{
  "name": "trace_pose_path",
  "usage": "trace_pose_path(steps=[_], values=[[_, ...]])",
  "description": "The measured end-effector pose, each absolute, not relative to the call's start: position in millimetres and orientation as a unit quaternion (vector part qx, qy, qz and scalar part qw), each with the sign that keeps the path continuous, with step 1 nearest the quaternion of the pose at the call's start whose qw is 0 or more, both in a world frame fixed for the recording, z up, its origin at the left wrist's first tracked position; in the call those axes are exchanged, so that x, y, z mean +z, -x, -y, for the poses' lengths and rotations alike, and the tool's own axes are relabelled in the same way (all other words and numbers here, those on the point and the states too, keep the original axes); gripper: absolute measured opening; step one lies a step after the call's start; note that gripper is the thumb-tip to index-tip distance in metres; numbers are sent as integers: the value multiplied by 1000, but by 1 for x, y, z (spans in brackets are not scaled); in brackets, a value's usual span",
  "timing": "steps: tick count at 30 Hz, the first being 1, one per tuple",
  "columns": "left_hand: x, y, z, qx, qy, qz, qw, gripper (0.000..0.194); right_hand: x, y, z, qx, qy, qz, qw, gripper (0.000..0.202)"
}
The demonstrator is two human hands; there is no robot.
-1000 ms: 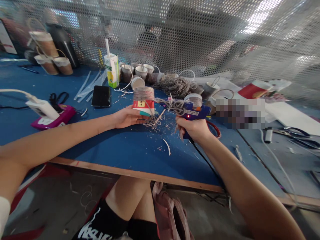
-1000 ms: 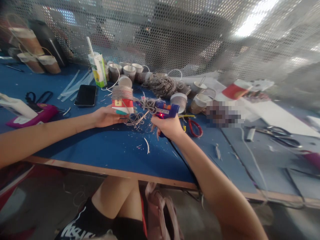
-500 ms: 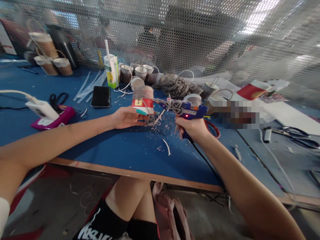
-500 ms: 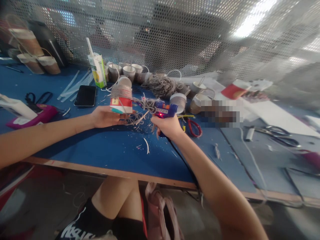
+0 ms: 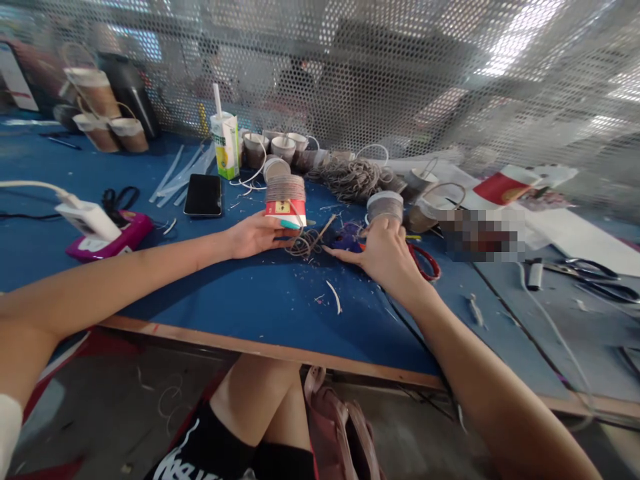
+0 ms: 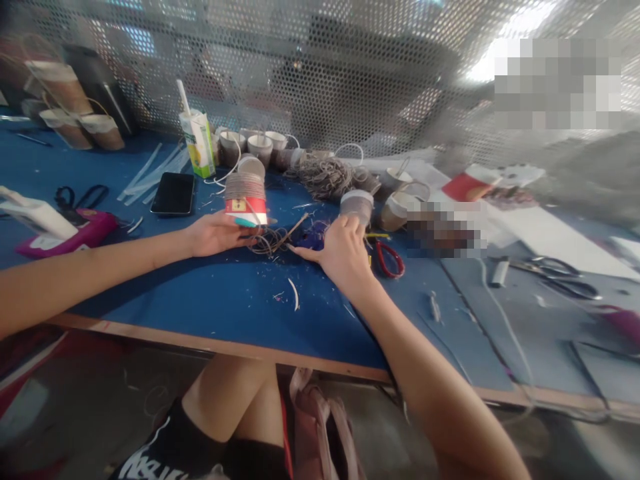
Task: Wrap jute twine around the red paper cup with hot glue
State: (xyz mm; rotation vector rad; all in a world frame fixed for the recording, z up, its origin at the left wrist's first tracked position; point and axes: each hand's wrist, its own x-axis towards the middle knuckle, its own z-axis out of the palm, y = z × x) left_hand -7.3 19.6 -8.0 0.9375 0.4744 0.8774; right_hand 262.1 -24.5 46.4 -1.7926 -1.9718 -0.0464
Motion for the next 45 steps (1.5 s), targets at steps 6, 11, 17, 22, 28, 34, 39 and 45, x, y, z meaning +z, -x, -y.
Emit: trace_pose_path(steps=[6,11,17,22,28,34,39,45], values=[[-5,5,-17,402,-425,-235,776,37,54,-244,49,181,411,783,431,35],[-5,2,-16,411,-442,-236,762,38,50,-238,58,424,315,774,349,30],[-7,4,-17,405,-472,-217,752,38,46,-237,52,446,334,747,363,35],[-8,8,-17,402,-466,-218,758,45,42,-241,39,415,387,687,454,47],[-9,7,-18,393,-461,-206,768,43,39,-248,25,374,384,612,582,38],[-9,3,-19,386,-479,-216,758,43,39,-239,44,473,247,717,449,24],[-7,1,-15,388,-499,-210,746,46,36,-235,43,524,239,724,380,28],[-10,5,-17,393,-481,-183,762,46,41,-239,35,571,239,649,443,30]])
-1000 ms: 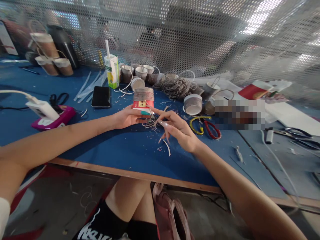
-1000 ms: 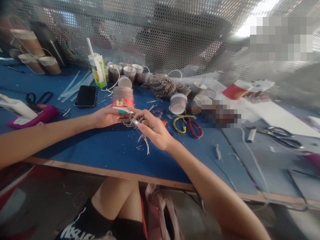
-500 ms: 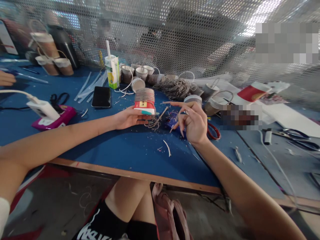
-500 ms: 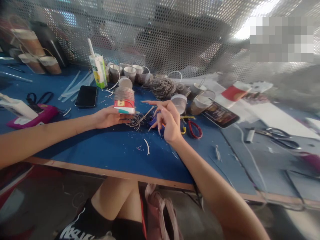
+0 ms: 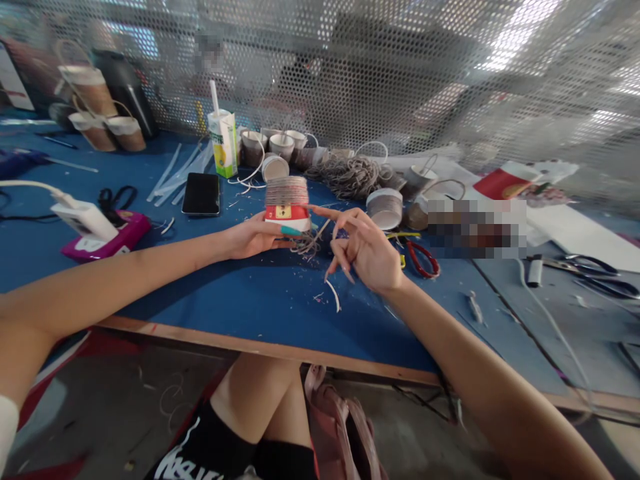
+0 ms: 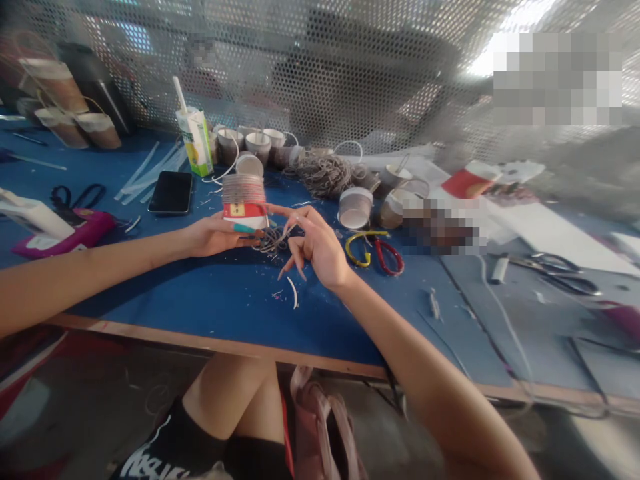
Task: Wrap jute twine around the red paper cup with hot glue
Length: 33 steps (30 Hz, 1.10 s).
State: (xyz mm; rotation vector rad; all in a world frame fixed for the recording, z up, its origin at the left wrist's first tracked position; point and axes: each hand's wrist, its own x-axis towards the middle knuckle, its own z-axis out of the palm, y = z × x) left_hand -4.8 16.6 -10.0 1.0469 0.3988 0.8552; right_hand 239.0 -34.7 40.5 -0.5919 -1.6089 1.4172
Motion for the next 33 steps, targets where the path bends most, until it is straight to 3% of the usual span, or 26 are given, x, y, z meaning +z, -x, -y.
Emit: trace_pose_path(steps=[9,15,18,33], values=[[-8,4,-15,395,-499,-202,745,48,35,-247,27,457,290,628,559,31],[-6,-1,-13,394,-503,-199,743,46,39,-234,47,480,240,739,407,26],[-6,-1,-13,389,-503,-193,747,47,36,-233,47,491,238,750,373,29],[-5,4,-12,393,-482,-181,762,43,38,-242,31,527,293,617,505,33]])
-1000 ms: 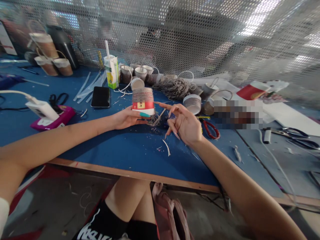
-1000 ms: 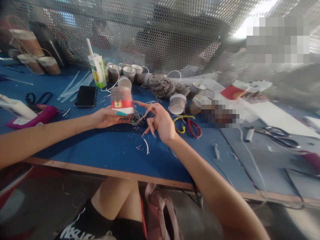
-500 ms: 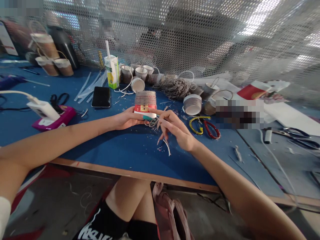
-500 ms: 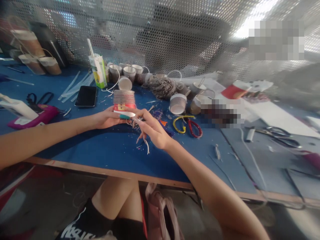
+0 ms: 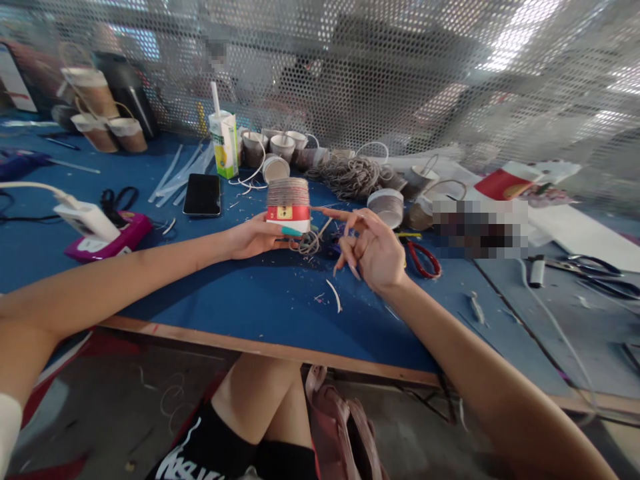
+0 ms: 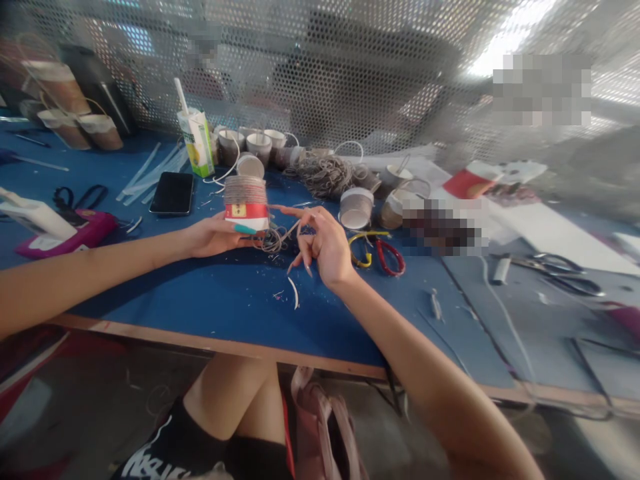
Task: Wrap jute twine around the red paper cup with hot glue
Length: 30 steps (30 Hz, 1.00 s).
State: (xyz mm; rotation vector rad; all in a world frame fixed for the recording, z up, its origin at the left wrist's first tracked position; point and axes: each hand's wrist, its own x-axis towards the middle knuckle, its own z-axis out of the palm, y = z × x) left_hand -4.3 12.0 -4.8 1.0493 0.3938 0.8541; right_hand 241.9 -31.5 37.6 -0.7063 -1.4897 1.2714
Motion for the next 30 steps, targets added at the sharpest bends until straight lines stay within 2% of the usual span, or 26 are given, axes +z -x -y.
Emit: trace_pose_path(steps=[4,10,13,21,27,30], values=[[-6,3,-13,397,-485,-189,756,45,39,-241,35,495,271,626,538,31],[-6,0,-14,382,-512,-195,744,51,39,-231,47,559,227,687,405,24],[-5,-1,-12,379,-508,-204,746,51,37,-231,46,556,220,705,380,28],[-7,1,-14,387,-503,-190,749,49,38,-235,43,528,259,677,442,29],[-8,4,-15,392,-516,-184,739,48,38,-239,39,457,282,644,545,37],[-9,5,-16,383,-521,-174,743,51,38,-237,43,461,261,652,542,34]])
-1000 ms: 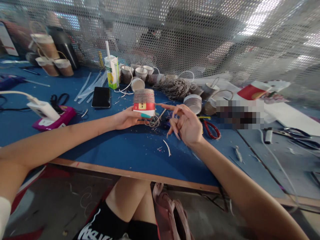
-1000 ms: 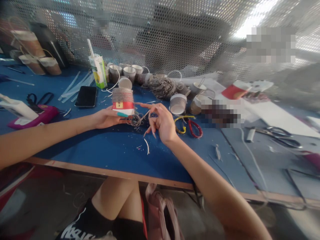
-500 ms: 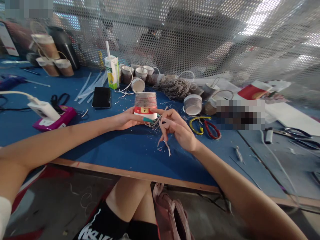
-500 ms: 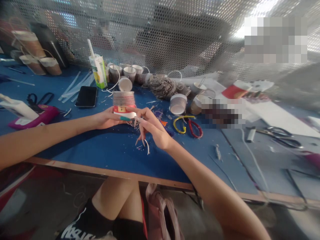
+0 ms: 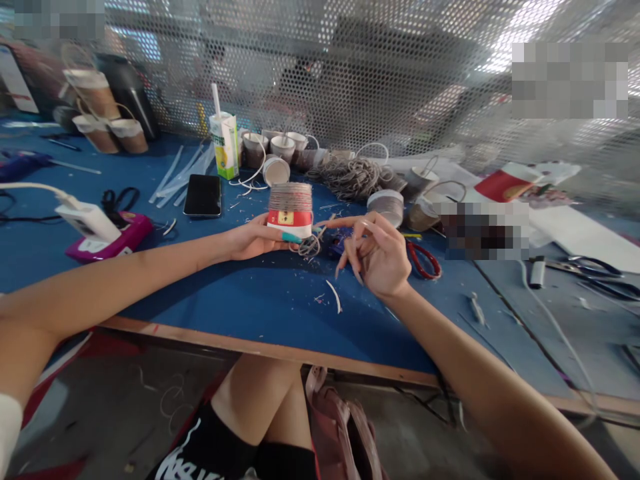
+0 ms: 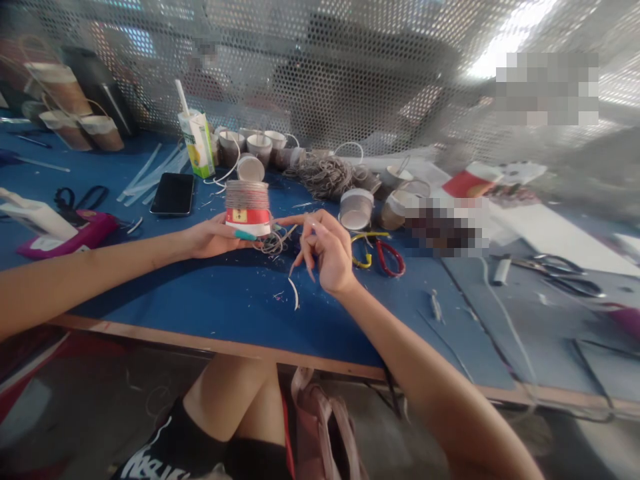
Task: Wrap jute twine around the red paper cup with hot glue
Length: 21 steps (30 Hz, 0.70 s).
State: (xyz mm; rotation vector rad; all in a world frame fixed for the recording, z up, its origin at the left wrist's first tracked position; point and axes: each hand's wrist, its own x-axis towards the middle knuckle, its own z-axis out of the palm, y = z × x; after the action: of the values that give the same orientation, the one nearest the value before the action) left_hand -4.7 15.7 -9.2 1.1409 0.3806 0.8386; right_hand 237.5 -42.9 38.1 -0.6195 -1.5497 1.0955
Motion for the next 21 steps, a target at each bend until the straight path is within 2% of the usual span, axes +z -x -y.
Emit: trace_pose_path(steps=[5,12,21], values=[[-8,6,-16,364,-512,-148,764,50,36,-234,47,542,233,693,415,28],[-9,5,-14,366,-516,-166,756,57,35,-232,48,581,227,694,360,33],[-12,8,-15,353,-521,-172,758,57,41,-233,48,598,224,649,414,31]])
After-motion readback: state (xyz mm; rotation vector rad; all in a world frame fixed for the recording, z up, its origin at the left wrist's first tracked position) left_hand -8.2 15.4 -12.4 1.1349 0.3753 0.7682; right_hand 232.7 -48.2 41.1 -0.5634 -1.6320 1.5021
